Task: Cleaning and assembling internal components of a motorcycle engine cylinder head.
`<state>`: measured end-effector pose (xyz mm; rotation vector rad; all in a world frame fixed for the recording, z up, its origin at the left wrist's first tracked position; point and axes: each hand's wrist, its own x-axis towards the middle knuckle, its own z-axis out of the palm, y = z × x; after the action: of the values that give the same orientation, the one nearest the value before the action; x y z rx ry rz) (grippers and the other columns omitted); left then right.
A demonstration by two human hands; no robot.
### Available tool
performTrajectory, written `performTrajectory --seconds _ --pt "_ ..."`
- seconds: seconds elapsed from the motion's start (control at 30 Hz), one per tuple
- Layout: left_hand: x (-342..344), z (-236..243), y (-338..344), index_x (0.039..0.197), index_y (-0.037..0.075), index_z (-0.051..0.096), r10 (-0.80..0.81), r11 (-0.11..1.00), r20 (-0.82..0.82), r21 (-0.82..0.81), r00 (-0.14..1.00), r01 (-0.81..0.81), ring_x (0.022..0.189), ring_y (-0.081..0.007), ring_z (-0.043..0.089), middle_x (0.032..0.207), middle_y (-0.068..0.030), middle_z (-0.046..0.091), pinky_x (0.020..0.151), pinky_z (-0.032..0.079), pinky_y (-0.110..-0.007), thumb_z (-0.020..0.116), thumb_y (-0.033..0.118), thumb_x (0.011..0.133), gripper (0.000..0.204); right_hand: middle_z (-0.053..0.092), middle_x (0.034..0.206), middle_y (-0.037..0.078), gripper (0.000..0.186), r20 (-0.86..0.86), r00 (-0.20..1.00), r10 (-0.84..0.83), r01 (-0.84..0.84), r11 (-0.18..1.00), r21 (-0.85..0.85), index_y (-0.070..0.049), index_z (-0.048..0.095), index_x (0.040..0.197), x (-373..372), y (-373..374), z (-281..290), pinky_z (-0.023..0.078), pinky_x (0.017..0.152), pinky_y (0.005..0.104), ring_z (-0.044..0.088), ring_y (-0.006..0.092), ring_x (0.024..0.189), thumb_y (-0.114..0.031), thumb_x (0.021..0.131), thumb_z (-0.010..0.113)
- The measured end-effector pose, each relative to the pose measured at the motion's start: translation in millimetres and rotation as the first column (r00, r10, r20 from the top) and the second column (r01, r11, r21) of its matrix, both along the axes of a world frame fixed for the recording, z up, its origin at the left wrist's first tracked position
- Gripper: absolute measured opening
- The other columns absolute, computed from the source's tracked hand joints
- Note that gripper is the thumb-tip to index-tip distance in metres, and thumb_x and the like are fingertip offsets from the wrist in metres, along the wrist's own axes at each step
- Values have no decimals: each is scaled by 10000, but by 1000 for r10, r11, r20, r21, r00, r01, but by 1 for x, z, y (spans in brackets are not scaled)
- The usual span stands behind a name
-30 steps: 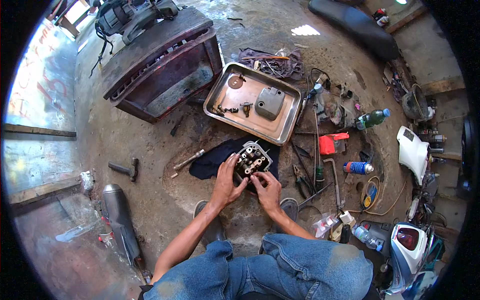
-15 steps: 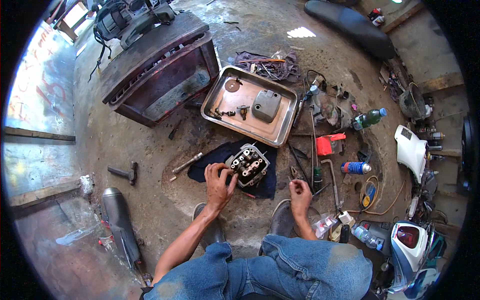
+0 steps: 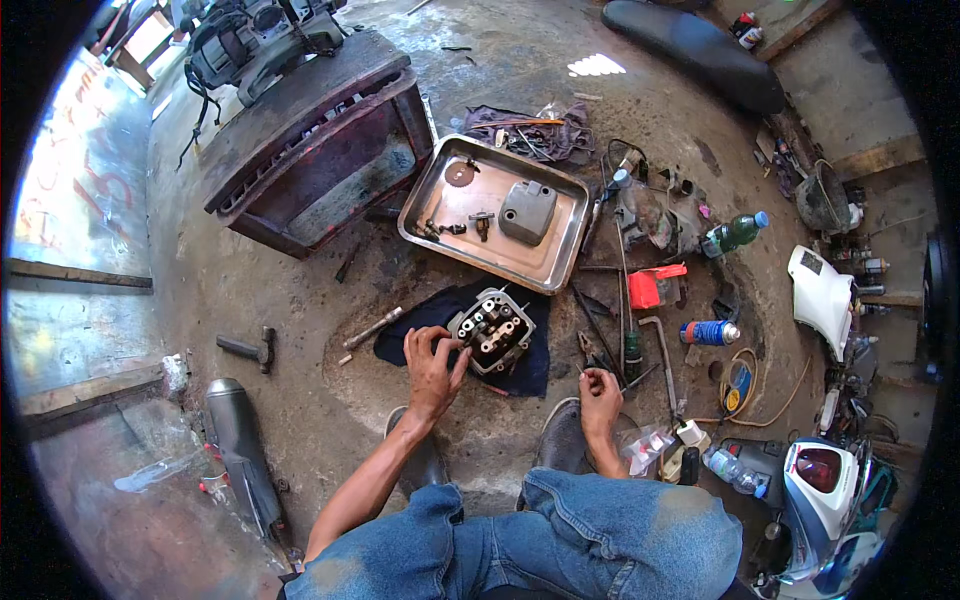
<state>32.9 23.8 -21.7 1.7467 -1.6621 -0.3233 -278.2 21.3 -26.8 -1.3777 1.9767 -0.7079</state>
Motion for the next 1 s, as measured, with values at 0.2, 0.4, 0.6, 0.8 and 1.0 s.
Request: performTrajectory --seconds 0.2,0.4,0.6,0.8,1.0 --pt "3 -4 0 1052 55 655 3 1000 -6 10 1000 -3 1177 -374 542 1187 -155 561 1146 350 -607 824 141 877 258 647 944 85 118 -57 998 36 -35 999 24 -15 723 1023 7 -3 1 523 706 331 634 181 755 -106 951 740" --pt "6 8 -11 1100 31 630 -8 999 -112 31 994 12 1183 -378 544 1201 -171 555 1103 393 -548 789 147 908 274 650 937 78 155 -20 1000 14 -15 999 -49 -20 733 1079 15 -9 12 526 698 314 640 168 748 -109 952 743" --pt "17 13 -46 1190 -22 621 64 989 -323 150 944 -15 1125 -405 586 1214 -230 576 1008 467 -477 611 230 1052 288 755 916 80 470 266 958 105 -158 970 184 -14 662 1368 43 -28 -1 558 645 285 713 116 745 -341 1033 705" --pt "12 1 -62 1207 15 695 -61 895 -170 426 984 129 1084 -436 598 1164 -239 672 974 467 -502 503 342 1103 393 747 957 98 492 285 939 190 -243 956 165 28 671 1335 88 -57 -13 565 621 288 709 134 754 -359 1032 707" --pt "8 7 -54 1230 -1 700 25 877 -234 472 972 91 1087 -446 573 1201 -274 624 982 476 -506 557 451 1071 500 652 860 137 345 69 964 258 -261 964 49 12 706 1121 106 -51 -21 538 658 375 677 225 722 -322 1037 677"
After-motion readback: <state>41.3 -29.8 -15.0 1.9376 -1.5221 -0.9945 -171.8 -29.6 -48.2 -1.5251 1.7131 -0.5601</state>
